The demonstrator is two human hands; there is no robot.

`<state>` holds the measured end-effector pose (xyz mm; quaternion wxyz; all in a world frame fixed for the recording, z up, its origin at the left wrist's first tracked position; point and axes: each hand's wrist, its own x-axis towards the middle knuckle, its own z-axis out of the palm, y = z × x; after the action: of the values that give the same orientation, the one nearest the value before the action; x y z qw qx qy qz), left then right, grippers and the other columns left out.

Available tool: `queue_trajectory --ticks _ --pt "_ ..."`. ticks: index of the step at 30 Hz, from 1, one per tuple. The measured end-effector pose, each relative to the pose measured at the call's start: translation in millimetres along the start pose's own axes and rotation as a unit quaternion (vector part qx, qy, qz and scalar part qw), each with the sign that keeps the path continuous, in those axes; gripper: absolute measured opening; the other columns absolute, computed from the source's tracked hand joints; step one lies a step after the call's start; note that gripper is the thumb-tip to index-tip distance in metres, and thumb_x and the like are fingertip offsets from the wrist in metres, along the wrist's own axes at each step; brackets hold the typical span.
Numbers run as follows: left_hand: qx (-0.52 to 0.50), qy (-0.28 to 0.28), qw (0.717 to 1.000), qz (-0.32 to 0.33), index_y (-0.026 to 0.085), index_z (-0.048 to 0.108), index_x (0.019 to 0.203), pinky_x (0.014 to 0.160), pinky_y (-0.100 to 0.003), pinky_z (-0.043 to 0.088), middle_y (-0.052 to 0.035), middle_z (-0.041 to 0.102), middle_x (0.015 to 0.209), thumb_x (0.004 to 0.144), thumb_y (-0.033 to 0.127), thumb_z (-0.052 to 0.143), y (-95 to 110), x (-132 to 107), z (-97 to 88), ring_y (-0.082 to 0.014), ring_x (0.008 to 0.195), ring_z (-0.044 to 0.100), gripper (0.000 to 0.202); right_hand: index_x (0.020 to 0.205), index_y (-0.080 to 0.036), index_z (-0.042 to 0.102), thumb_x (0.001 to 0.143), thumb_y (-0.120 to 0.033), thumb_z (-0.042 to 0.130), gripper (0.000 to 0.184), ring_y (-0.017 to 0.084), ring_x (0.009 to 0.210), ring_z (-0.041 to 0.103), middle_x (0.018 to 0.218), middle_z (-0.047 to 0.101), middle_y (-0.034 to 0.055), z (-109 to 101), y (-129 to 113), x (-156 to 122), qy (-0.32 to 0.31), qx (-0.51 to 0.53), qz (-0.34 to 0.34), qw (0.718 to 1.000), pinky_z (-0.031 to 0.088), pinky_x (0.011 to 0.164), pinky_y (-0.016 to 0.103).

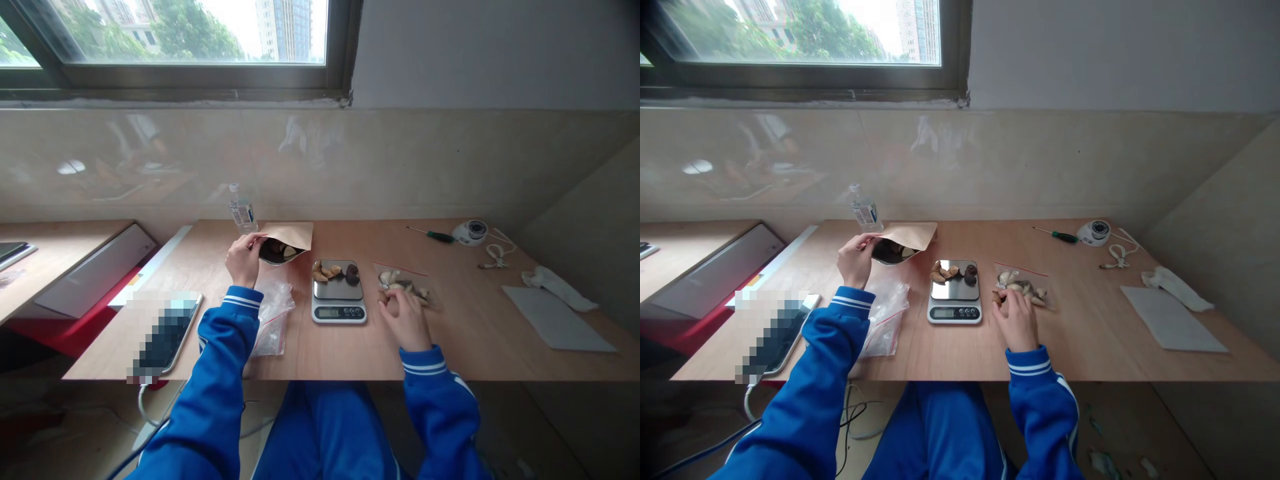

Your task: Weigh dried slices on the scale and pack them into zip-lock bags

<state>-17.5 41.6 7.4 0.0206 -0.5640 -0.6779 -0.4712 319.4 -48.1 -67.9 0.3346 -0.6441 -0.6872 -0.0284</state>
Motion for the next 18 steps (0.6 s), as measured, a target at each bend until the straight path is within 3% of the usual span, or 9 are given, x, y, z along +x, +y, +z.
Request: queue_trajectory --ticks 4,7,14,18 --pt "0.011 -0.009 1.0 -0.003 0.031 0.07 0.09 0.064 -0.023 0.04 0.0028 0.069 0.09 0.083 0.039 0.052 3.2 0.4 -1.2 -0.0158 0.086 0.061 0.021 0.084 -0.019 0.056 0.077 -0.023 0.052 0.009 0.024 0.082 0.053 0.084 0.063 0.0057 6.2 1.8 7.6 -0.101 -0.108 -0.042 0.988 0.038 0.071 0.035" --pt "0.017 -0.007 1.0 -0.008 0.031 0.07 0.091 0.066 -0.023 0.04 0.0025 0.07 0.092 0.083 0.039 0.053 6.0 1.4 -2.1 -0.0163 0.089 0.061 0.021 0.085 -0.02 0.058 0.078 -0.023 0.053 0.01 0.025 0.086 0.052 0.086 0.063 0.0065 10.5 4.4 7.4 -0.135 -0.13 -0.064 0.98 0.037 0.071 0.036" --pt "0.022 -0.028 0.999 -0.019 0.03 0.07 0.094 0.067 -0.023 0.041 0.0026 0.07 0.094 0.084 0.04 0.051 8.8 -2.2 -3.4 -0.0155 0.087 0.063 0.023 0.094 -0.019 0.063 0.08 -0.021 0.05 0.019 0.026 0.09 0.05 0.1 0.059 0.0106 9.0 2.2 -1.2 -0.066 -0.098 -0.035 0.992 0.04 0.074 0.039" --pt "0.018 -0.019 0.999 -0.021 0.031 0.07 0.093 0.065 -0.023 0.041 0.003 0.071 0.09 0.082 0.041 0.053 9.7 -6.1 -1.7 -0.0145 0.082 0.064 0.023 0.095 -0.018 0.064 0.084 -0.022 0.045 0.022 0.025 0.088 0.053 0.097 0.06 0.0106 -5.5 -24.6 -1.4 -0.051 0.021 -0.023 0.998 0.044 0.08 0.041"
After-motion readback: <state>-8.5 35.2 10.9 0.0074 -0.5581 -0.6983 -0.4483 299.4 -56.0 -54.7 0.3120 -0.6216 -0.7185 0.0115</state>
